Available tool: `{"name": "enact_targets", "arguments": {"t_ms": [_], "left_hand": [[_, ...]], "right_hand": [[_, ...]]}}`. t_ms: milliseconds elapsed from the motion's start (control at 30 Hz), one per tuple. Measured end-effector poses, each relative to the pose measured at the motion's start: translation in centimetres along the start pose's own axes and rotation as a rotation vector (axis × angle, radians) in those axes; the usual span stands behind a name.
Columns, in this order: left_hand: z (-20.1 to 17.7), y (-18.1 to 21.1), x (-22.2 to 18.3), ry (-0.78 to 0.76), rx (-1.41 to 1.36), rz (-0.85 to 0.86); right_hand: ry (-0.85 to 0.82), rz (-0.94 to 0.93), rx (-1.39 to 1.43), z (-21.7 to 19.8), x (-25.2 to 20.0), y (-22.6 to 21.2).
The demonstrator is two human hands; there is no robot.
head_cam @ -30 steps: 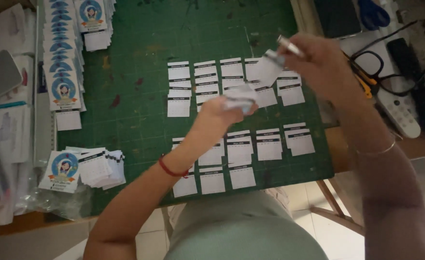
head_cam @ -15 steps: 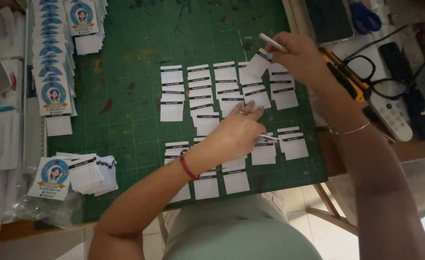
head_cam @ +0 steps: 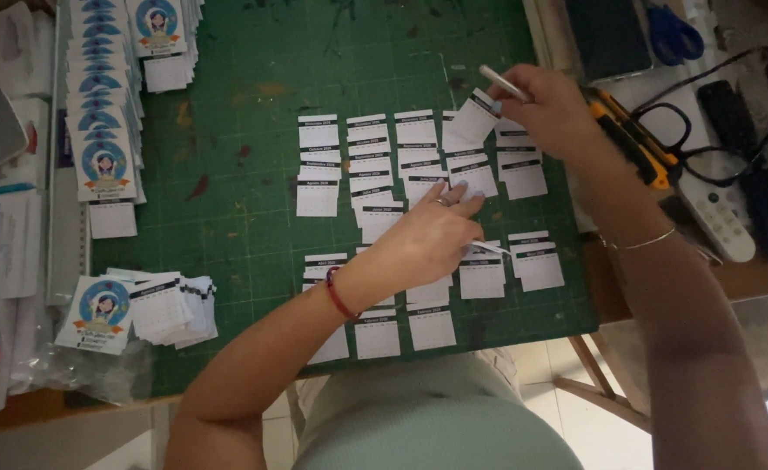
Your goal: Sorting and organizing small printed cards into a grid layout on a cutting mat, using a small tool to assist in handling and marking.
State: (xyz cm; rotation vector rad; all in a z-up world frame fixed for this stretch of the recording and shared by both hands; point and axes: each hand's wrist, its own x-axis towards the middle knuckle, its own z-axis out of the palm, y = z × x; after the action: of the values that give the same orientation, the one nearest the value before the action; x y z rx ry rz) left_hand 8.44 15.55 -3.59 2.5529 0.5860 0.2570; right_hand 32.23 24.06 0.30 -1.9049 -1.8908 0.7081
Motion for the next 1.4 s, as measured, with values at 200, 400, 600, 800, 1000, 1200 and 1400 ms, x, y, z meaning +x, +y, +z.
{"name": "enact_targets", "arguments": {"t_ms": [200,400,600,800,1000,1200,1400], "left_hand": [[0.0,-0.1,0.0,-0.034,0.025,0.000],[1.2,-0.7,0.2,0.010,0.054,0.022],[-0.1,0.2,0.1,-0.033,0.021,0.002],[0.2,-0.1,0.2,-0.044,0.026,0.014],[0.7,-0.3,0.2,-0.005,0.010,0.026],[-0.5,0.3,0.2,-0.017,0.042,0.031],[-1.3,0.7,0.2,-0.056,-0.016,-0.014]], "right_hand": [[-0.048,0.004,0.014,-0.6,-0.8,-1.4],[-0.086,-0.037,-0.020,0.0,0.0,0.8],[-0.184,0.035,-0.011,-1.3,-1.0,-2.1],[-0.233,-0.043,-0.227,-1.2,-1.1,-2.6],[-0.218,-0.084,-0.209,-0.3,-0.4,-2.0],[-0.119,-0.324,-0.379,1.5,0.7,0.7],[-0.056,-0.209,-0.353,1.1,0.0,-0.3]]}}
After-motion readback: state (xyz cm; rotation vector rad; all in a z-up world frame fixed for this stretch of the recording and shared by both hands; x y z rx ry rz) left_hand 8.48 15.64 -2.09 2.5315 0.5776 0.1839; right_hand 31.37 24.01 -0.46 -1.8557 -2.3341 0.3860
